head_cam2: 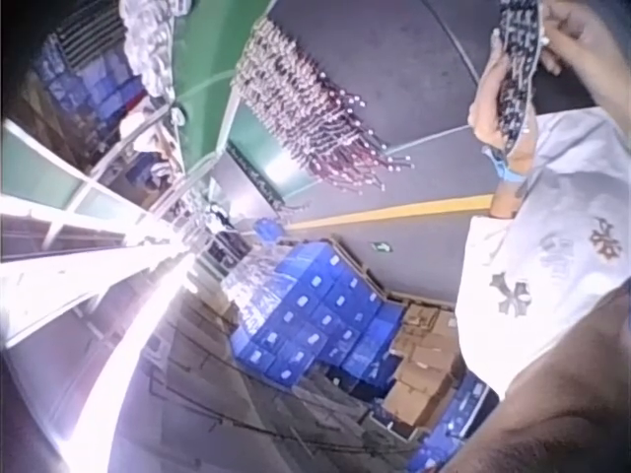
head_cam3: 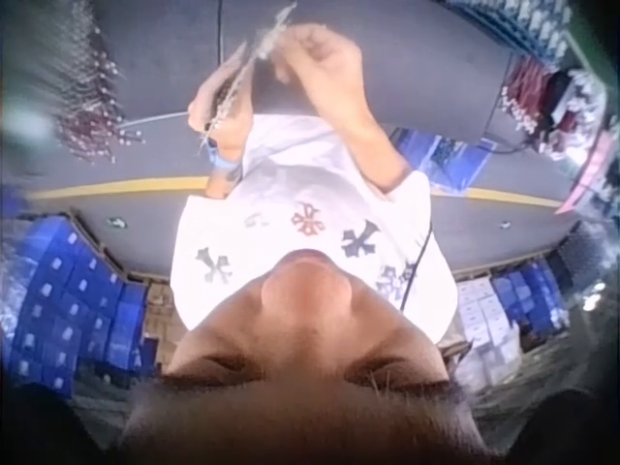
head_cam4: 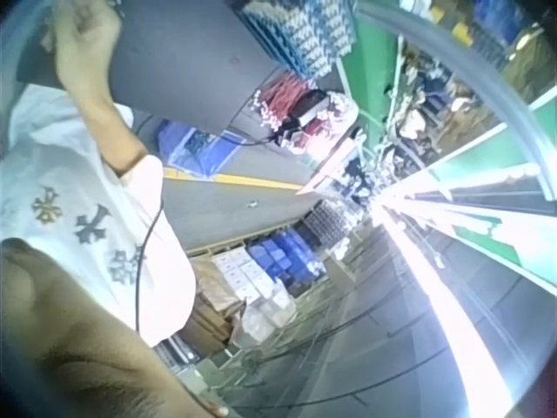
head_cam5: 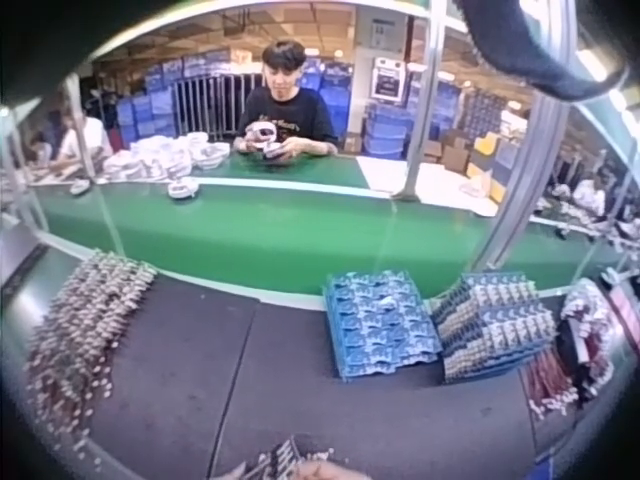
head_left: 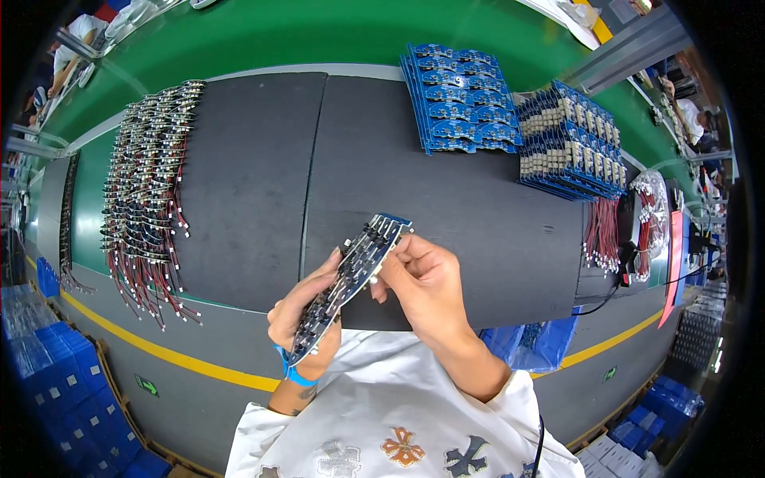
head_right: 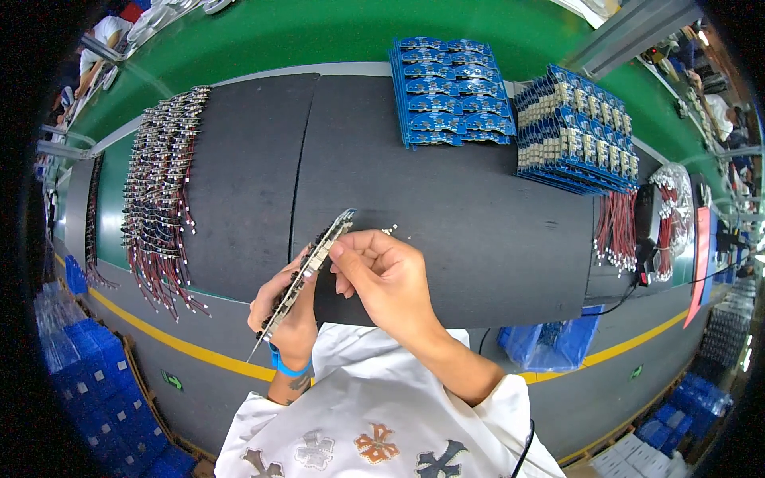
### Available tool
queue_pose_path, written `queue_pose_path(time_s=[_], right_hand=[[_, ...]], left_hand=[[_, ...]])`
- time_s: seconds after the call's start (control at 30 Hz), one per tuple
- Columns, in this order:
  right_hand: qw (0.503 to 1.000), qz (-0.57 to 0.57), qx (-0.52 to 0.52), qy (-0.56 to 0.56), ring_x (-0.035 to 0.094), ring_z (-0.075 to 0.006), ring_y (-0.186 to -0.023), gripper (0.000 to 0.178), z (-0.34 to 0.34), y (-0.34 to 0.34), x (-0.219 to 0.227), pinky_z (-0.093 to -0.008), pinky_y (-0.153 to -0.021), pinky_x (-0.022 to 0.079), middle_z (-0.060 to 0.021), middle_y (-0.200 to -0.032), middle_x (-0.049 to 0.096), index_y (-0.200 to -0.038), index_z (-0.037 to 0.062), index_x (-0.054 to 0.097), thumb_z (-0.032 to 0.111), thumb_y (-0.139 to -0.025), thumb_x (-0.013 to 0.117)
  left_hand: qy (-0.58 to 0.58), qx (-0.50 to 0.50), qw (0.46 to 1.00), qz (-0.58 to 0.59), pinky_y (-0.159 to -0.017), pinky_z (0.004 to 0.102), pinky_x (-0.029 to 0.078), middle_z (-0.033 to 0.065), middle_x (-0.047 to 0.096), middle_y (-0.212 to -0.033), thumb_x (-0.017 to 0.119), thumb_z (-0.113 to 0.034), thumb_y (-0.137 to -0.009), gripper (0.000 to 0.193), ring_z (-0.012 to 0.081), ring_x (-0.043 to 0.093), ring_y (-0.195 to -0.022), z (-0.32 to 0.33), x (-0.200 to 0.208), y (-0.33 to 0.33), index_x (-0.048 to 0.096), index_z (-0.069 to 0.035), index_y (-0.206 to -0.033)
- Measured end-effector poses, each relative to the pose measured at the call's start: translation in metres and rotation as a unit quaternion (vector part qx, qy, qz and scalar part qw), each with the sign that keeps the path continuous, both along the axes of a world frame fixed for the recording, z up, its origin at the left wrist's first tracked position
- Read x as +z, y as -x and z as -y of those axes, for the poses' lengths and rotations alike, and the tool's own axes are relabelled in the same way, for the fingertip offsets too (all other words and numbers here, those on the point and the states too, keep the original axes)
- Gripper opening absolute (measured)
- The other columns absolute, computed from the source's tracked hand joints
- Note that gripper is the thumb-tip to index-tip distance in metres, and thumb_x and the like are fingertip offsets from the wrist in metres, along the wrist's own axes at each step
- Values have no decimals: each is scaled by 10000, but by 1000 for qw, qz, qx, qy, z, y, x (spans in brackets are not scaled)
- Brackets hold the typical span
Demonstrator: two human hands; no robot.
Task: The person assembles small electronic components and wiring harnesses onto a printed circuit board by hand.
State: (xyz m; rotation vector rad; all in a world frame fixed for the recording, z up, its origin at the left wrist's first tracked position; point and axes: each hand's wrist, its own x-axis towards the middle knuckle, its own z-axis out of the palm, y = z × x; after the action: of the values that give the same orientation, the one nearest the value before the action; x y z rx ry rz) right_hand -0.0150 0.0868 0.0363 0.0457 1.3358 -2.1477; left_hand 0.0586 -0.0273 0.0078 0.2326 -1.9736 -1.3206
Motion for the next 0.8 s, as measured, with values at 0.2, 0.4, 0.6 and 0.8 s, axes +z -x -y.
queue_pose_path(time_s=[0.2, 0.4, 0.6, 0.8], right_hand=[[996, -27, 1, -88, 540, -67, -564, 153, -10, -5, -11, -191, -505, 436, -36, -685, 592, -905, -28, 595, 115, -851, 605], [964, -179, -60, -187, 559, -62, -604, 142, -4, -4, -11, -184, -518, 440, -28, -712, 607, -920, -18, 601, 93, -834, 623], [996, -84, -21, -9, 538, -60, -604, 126, 2, -1, 5, -182, -528, 434, -35, -732, 596, -924, -28, 586, 77, -853, 593], [999, -40, 5, -8, 532, -66, -577, 128, -4, -4, 10, -192, -520, 435, -38, -707, 589, -904, -25, 583, 96, -863, 584]], left_hand=[[-118, 187, 975, 33, -676, 266, 496, 132, 650, -793, 714, 28, -709, 193, 155, 615, -700, -6, 0, 1, 580, 52, -846], [-90, 68, 989, 90, -722, 269, 495, 196, 654, -879, 670, 68, -728, 178, 192, 643, -806, 1, 2, -6, 572, 44, -874], [-83, -3, 991, 106, -829, 328, 487, 235, 629, -952, 635, 103, -723, 188, 285, 615, -947, -5, 10, -4, 568, 47, -890], [-91, 20, 995, 27, -659, 238, 479, 112, 645, -803, 700, 31, -715, 188, 128, 608, -723, 0, 0, -4, 587, 43, -864]])
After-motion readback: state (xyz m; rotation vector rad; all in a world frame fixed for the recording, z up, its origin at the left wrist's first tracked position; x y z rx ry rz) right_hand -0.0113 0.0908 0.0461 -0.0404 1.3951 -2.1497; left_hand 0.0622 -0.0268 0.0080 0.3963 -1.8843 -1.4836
